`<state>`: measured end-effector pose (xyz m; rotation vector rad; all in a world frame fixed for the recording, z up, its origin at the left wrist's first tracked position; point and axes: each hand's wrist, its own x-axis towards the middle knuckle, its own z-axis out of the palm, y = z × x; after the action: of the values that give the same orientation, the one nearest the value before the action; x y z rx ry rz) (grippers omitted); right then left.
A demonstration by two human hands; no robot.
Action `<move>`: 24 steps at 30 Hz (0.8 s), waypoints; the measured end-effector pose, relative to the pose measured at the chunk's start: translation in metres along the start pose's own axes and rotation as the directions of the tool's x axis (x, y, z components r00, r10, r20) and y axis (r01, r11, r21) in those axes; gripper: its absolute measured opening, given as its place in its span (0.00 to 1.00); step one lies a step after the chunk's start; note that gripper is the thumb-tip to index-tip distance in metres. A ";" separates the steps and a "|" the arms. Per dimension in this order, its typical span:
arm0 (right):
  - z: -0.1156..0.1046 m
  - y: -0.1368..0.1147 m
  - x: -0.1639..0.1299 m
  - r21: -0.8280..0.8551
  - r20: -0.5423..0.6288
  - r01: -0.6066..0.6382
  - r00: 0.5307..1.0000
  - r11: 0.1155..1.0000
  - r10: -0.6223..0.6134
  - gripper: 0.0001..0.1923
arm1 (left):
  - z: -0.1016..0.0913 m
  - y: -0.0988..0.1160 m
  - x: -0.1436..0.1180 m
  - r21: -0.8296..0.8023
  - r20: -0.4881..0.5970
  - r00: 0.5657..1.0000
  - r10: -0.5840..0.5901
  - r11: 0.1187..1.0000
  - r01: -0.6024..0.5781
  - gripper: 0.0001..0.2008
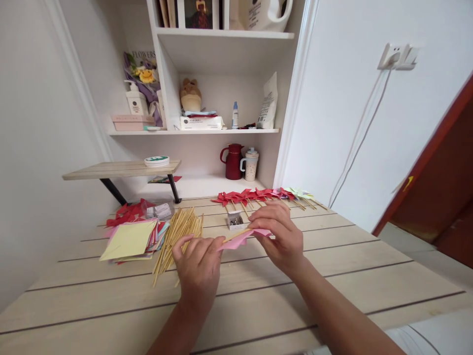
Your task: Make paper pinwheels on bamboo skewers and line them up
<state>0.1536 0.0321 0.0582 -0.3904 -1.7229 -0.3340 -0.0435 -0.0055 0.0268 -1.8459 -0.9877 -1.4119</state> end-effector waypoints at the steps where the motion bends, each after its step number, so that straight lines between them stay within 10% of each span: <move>1: 0.000 0.000 0.000 -0.001 -0.010 0.006 1.000 1.000 -0.006 0.09 | -0.001 0.000 0.000 0.009 -0.007 1.000 0.000 1.000 0.000 0.07; 24: 0.003 0.012 -0.006 -0.030 -0.014 -0.036 0.999 0.999 0.035 0.27 | 0.001 -0.002 0.000 0.055 -0.011 0.999 0.030 0.998 -0.029 0.06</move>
<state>0.1569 0.0436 0.0518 -0.4396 -1.6974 -0.3368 -0.0446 -0.0033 0.0265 -1.8037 -0.9798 -1.3637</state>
